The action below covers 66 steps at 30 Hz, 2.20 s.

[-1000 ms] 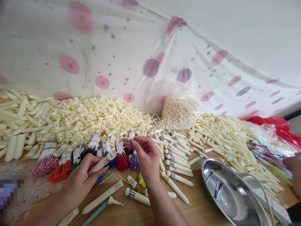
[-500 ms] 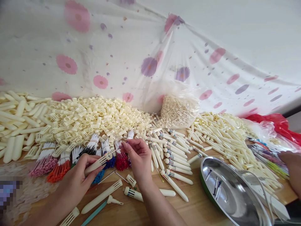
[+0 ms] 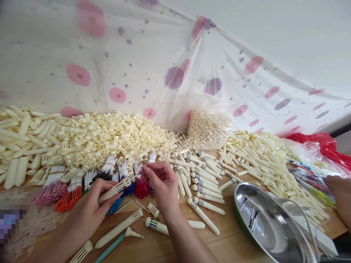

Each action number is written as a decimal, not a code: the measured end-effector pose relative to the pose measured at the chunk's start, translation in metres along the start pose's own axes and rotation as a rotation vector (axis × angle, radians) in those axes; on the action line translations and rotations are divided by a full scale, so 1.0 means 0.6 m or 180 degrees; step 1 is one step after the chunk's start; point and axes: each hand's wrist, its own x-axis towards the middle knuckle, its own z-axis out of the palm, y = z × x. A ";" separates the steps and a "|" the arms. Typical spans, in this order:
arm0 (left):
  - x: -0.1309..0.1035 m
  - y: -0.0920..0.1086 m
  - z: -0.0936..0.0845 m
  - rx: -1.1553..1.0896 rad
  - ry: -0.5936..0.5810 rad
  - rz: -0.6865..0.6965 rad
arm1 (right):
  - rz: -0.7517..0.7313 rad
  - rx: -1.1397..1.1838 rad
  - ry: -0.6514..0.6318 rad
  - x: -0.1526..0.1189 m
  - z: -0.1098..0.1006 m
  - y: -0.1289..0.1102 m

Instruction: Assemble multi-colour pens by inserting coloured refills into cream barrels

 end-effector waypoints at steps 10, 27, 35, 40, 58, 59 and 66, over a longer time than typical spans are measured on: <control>-0.001 -0.006 0.003 0.0256 0.0123 0.0261 | 0.0036 0.0015 0.0017 -0.007 0.010 0.000; 0.004 -0.007 -0.006 0.0472 0.0331 0.0351 | 0.0618 0.0023 -0.0527 -0.021 0.027 0.023; 0.006 -0.012 -0.008 0.0537 0.0439 0.0438 | 0.0922 0.0222 -0.0838 -0.020 0.022 0.016; 0.005 -0.012 -0.007 0.0525 0.0414 0.0451 | 0.1104 0.0293 -0.0717 -0.018 0.023 0.018; 0.002 0.003 -0.010 0.0391 0.0344 0.0361 | -0.0646 -0.1805 -0.0623 -0.027 0.025 0.037; 0.002 0.003 -0.010 0.0377 0.0318 0.0338 | -0.0633 -0.1783 -0.0696 -0.026 0.024 0.034; 0.003 -0.001 -0.013 0.0283 0.0286 0.0181 | 0.0397 -0.1051 -0.1042 -0.021 0.019 0.020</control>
